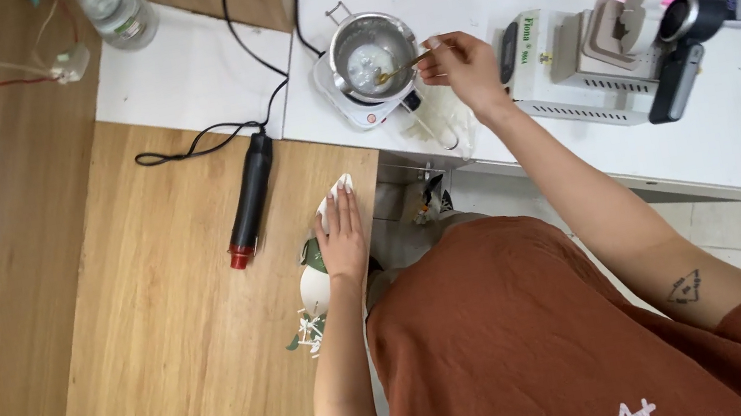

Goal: Preparing melted wax and using heat tools to refine wax items on a studio workbench.

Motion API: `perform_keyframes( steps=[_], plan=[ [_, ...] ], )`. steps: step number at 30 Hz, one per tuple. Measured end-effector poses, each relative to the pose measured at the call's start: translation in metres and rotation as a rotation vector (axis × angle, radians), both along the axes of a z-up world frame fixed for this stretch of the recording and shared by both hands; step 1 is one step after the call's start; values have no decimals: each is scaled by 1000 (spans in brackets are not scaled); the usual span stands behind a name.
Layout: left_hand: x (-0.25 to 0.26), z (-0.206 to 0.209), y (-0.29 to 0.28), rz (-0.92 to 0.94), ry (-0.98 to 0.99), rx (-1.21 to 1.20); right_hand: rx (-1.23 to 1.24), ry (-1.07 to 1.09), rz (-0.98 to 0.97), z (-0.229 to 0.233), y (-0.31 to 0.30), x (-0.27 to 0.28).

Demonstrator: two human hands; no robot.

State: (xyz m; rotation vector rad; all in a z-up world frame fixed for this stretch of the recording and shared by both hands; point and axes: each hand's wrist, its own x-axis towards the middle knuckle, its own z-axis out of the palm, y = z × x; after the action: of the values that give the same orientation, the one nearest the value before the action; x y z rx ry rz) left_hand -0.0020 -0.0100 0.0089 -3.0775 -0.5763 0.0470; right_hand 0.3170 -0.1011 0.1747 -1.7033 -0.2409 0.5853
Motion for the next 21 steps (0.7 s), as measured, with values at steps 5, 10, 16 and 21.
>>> perform_keyframes(
  steps=[5, 10, 16, 21],
  plan=[
    [6, 1, 1, -41, -45, 21, -9, 5, -94, 5, -15, 0],
    [7, 9, -1, 5, -12, 10, -93, -450, 10, 72, -63, -39],
    [15, 18, -2, 5, 57, 26, -314, -798, -607, 66, -196, -1],
    [12, 22, 1, -1, 51, 10, -800, -864, -568, 36, -283, 41]
  ],
)
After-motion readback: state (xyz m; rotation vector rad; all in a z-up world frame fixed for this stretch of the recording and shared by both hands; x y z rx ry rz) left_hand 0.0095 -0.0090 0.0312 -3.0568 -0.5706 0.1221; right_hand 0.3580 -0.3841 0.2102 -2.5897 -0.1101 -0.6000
